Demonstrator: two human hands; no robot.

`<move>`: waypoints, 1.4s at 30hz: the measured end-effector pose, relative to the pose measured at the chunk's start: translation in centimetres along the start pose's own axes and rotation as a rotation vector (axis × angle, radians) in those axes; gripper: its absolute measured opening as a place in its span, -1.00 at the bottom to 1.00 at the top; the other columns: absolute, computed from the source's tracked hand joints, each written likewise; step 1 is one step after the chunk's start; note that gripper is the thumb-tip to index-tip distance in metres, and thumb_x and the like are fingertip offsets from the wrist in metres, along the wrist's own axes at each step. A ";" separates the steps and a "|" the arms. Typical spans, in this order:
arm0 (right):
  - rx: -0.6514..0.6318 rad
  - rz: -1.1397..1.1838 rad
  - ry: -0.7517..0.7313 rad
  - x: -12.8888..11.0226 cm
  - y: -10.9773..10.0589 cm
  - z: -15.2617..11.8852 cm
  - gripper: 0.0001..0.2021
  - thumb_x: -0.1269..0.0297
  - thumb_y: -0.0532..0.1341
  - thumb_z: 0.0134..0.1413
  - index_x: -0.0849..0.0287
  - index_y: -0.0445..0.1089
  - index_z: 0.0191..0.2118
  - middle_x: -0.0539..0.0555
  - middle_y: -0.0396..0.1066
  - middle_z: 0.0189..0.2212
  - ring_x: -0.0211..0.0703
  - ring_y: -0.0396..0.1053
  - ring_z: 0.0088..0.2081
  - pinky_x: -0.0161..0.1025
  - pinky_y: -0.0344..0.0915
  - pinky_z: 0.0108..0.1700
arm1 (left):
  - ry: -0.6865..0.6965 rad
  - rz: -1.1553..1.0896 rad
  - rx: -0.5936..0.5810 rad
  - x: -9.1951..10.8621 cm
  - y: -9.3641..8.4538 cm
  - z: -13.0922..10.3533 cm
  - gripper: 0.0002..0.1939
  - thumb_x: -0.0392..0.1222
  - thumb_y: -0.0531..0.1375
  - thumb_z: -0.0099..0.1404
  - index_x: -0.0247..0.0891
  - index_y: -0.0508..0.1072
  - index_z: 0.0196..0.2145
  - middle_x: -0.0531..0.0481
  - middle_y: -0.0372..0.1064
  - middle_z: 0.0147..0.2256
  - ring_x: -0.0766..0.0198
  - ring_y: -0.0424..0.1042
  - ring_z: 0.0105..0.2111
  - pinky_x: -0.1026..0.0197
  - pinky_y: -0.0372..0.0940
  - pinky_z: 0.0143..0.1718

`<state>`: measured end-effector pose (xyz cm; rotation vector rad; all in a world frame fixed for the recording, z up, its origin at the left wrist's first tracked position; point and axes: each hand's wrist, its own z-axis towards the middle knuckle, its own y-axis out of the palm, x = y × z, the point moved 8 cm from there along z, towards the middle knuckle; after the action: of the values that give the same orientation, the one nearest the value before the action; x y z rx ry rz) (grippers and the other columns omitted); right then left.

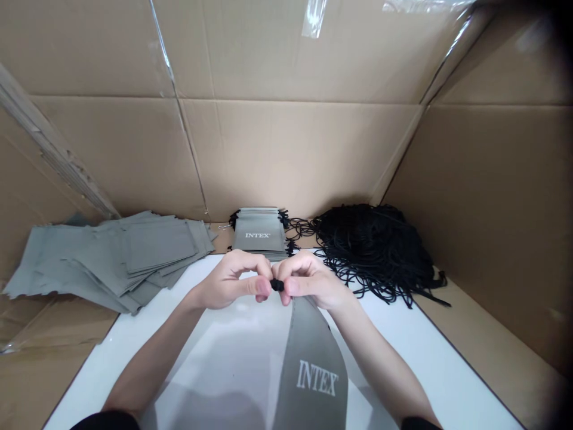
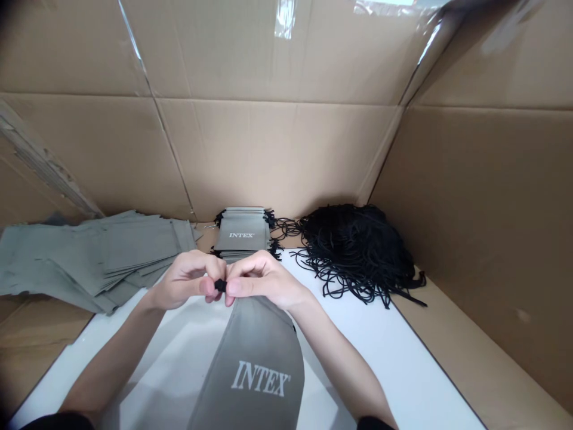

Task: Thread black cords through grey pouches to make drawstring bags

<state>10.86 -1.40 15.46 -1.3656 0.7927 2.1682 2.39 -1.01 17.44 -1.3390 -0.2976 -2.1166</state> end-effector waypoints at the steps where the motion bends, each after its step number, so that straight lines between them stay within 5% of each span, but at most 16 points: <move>1: -0.004 0.022 -0.022 0.0 0.2 0.0 -0.76 0.15 0.41 0.04 0.23 0.58 -0.48 0.03 0.46 -0.53 -0.21 0.38 -0.39 -0.27 0.26 -0.29 | 0.050 -0.026 -0.001 0.3 0.3 0.0 -0.71 -0.14 0.23 0.37 -0.31 0.40 -0.48 0.01 0.34 -0.54 0.38 0.29 -0.52 0.31 0.22 -0.45; 8: -0.045 0.103 -0.151 -1.0 2.2 -0.6 -0.82 0.29 0.37 0.07 0.21 0.54 -0.51 -0.03 0.35 -0.64 -0.28 0.21 -0.54 -0.30 0.13 -0.46 | 0.225 -0.106 0.028 2.4 1.9 -0.1 -0.65 -0.14 0.23 0.36 -0.28 0.29 -0.54 0.09 0.19 -0.62 0.42 0.12 -0.62 0.33 0.08 -0.58; 17: 0.092 0.137 -0.246 -1.6 2.3 -0.9 -0.72 0.22 0.38 0.00 0.18 0.43 -0.63 -0.09 0.20 -0.70 -0.31 0.03 -0.60 -0.28 0.03 -0.49 | 0.236 -0.161 0.133 2.3 2.3 -0.5 -0.62 -0.08 0.19 0.39 -0.26 0.22 -0.52 0.12 0.07 -0.59 0.40 0.08 -0.57 0.30 0.08 -0.51; 22: 0.076 -0.054 -0.160 -3.0 2.6 -1.4 -0.75 0.27 0.36 0.08 0.20 0.49 -0.57 -0.06 0.28 -0.67 -0.32 0.10 -0.58 -0.30 0.07 -0.49 | 0.144 0.154 0.101 3.0 1.8 -1.0 -0.62 0.03 0.12 0.44 -0.26 0.32 -0.45 0.05 0.24 -0.52 0.35 0.22 -0.50 0.26 0.16 -0.45; 25: 0.110 -0.132 -0.108 -3.1 2.3 -1.5 -0.78 0.28 0.37 0.08 0.20 0.52 -0.55 -0.03 0.35 -0.61 -0.31 0.17 -0.54 -0.30 0.13 -0.46 | 0.231 0.376 0.152 4.4 1.7 -0.9 -0.60 0.17 0.29 0.25 -0.24 0.41 -0.23 0.01 0.39 -0.41 0.32 0.34 -0.43 0.27 0.25 -0.39; 27: 0.129 -0.146 -0.074 -2.7 2.0 -1.4 -0.79 0.29 0.38 0.07 0.20 0.52 -0.54 -0.03 0.37 -0.60 -0.30 0.20 -0.52 -0.30 0.15 -0.45 | 0.349 0.482 0.172 5.4 2.0 -0.9 -0.54 0.08 0.39 0.15 -0.22 0.42 -0.12 0.02 0.46 -0.39 0.34 0.39 -0.43 0.31 0.29 -0.38; 31: 0.139 -0.134 -0.040 -1.7 1.3 -1.3 -0.80 0.29 0.40 0.05 0.20 0.51 -0.53 -0.06 0.34 -0.61 -0.32 0.15 -0.53 -0.31 0.10 -0.47 | 0.424 0.565 0.201 6.0 2.2 -1.0 -0.76 -0.20 0.40 0.19 -0.24 0.48 -0.22 0.01 0.51 -0.42 0.36 0.43 -0.46 0.34 0.34 -0.41; 36: 0.075 -0.075 -0.042 -1.4 1.8 -1.1 -0.78 0.27 0.39 0.06 0.21 0.48 -0.53 -0.05 0.35 -0.59 -0.34 0.15 -0.56 -0.32 0.10 -0.48 | 0.378 0.449 0.172 5.4 1.8 -0.9 -0.87 -0.38 0.37 0.17 -0.27 0.50 -0.34 -0.01 0.50 -0.47 0.35 0.45 -0.51 0.36 0.34 -0.49; 42: 0.124 0.056 -0.101 -0.7 2.2 -0.5 -0.71 0.20 0.40 0.01 0.19 0.41 -0.60 -0.07 0.30 -0.67 -0.31 0.15 -0.58 -0.32 0.16 -0.45 | 0.511 0.317 0.298 5.1 1.6 -0.9 -0.85 -0.43 0.32 0.08 -0.27 0.47 -0.39 0.03 0.47 -0.52 0.43 0.34 -0.62 0.42 0.25 -0.61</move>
<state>10.08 -3.38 16.37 -1.1767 0.9194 2.1724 1.13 -4.57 21.29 -0.6009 -0.1630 -1.9651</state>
